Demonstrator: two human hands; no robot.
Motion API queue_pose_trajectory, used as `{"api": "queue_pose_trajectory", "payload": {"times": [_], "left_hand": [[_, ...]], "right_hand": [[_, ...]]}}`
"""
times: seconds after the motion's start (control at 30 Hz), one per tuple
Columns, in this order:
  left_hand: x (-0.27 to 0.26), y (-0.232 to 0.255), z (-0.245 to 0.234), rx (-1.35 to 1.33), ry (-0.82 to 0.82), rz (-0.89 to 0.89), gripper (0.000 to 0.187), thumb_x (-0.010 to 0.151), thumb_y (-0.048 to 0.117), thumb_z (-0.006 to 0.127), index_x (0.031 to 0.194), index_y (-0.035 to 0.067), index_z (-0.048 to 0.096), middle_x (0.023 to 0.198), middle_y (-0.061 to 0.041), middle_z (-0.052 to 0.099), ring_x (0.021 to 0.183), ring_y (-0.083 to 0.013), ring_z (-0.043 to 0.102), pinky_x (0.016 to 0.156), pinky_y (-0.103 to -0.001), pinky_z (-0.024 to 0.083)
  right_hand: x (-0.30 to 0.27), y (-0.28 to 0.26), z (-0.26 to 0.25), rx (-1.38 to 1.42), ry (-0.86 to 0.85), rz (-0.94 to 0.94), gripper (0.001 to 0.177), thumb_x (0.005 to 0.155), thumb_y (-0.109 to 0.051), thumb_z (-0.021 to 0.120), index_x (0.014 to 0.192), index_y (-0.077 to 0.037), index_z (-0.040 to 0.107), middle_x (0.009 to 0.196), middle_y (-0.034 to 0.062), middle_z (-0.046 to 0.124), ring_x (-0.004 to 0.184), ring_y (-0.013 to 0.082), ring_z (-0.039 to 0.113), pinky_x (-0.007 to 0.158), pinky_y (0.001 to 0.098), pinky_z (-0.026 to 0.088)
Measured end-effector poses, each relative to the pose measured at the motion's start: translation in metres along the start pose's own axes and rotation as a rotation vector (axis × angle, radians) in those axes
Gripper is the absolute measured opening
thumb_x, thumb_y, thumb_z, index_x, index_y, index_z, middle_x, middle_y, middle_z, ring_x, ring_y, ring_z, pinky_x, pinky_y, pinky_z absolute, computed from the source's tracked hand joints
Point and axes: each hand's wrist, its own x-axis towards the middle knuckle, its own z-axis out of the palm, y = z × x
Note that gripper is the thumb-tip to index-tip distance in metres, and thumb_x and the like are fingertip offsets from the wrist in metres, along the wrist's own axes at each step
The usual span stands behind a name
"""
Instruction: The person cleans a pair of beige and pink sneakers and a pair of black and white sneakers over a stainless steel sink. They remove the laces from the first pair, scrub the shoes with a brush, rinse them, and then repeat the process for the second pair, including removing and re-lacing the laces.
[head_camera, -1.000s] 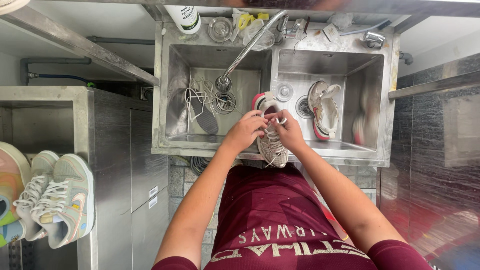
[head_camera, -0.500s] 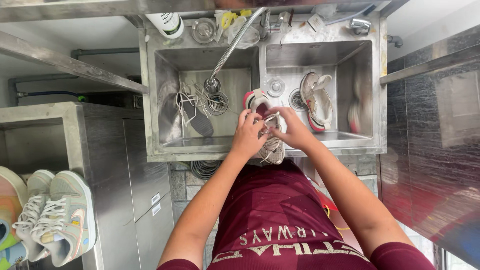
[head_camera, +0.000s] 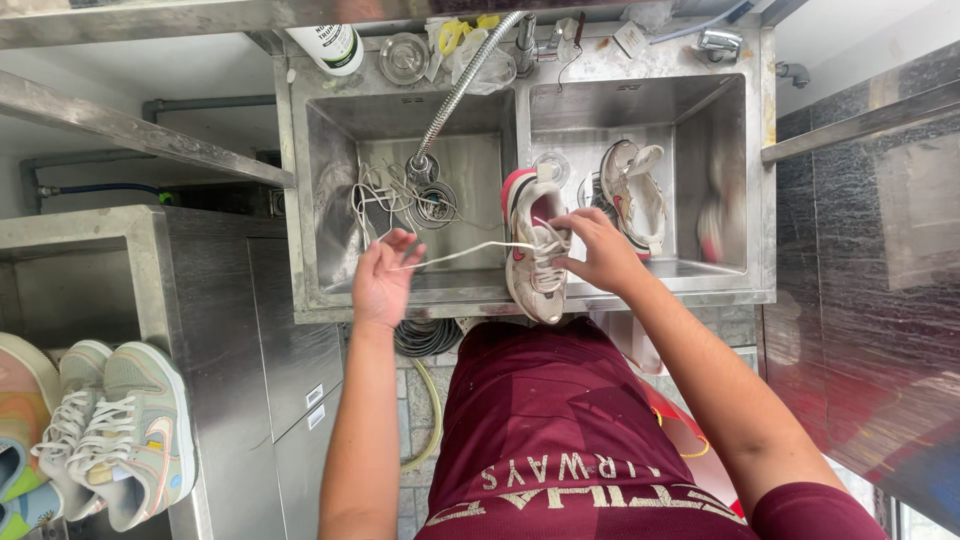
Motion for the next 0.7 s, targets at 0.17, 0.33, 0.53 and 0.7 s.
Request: {"api": "queue_pose_trajectory", "payload": {"times": [0.17,0.33,0.53,0.7], "left_hand": [[0.011,-0.016,0.039,1.410,0.257,0.075,0.034,0.086,0.016,0.072,0.119,0.010,0.066,0.121,-0.009,0.073,0.112,-0.0193,0.072,0.093,-0.035,0.055],[0.002,-0.063,0.111,1.565,-0.274,0.046,0.059,0.080,0.027,0.075,0.137,0.018,0.061,0.146,-0.009,0.058,0.131,-0.0292,0.060,0.095,-0.040,0.056],[0.014,-0.092,0.105,1.535,-0.537,0.181,0.083,0.070,0.025,0.084,0.146,0.014,0.053,0.167,-0.009,0.030,0.152,-0.0371,0.033,0.115,-0.046,0.043],[0.021,-0.093,0.089,1.538,-0.564,0.170,0.080,0.070,0.023,0.085,0.144,0.014,0.056,0.168,-0.008,0.032,0.153,-0.0374,0.035,0.117,-0.045,0.044]], "right_hand": [[0.005,-0.013,0.001,0.064,0.079,-0.127,0.057,0.074,-0.021,0.085,0.123,-0.007,0.060,0.133,0.0132,0.058,0.128,0.0343,0.052,0.102,0.0446,0.048],[0.000,-0.005,0.011,-0.055,0.124,-0.167,0.035,0.079,-0.023,0.084,0.105,-0.010,0.064,0.133,0.0106,0.062,0.125,0.0311,0.059,0.098,0.0429,0.052],[-0.002,0.001,0.012,-0.240,0.142,-0.209,0.019,0.088,-0.021,0.079,0.100,-0.009,0.070,0.127,0.0079,0.063,0.118,0.0289,0.062,0.098,0.0444,0.051],[0.008,0.007,0.015,-0.239,0.053,-0.180,0.016,0.085,-0.020,0.077,0.093,-0.006,0.073,0.125,0.0135,0.056,0.125,0.0358,0.051,0.104,0.0468,0.045]]}}
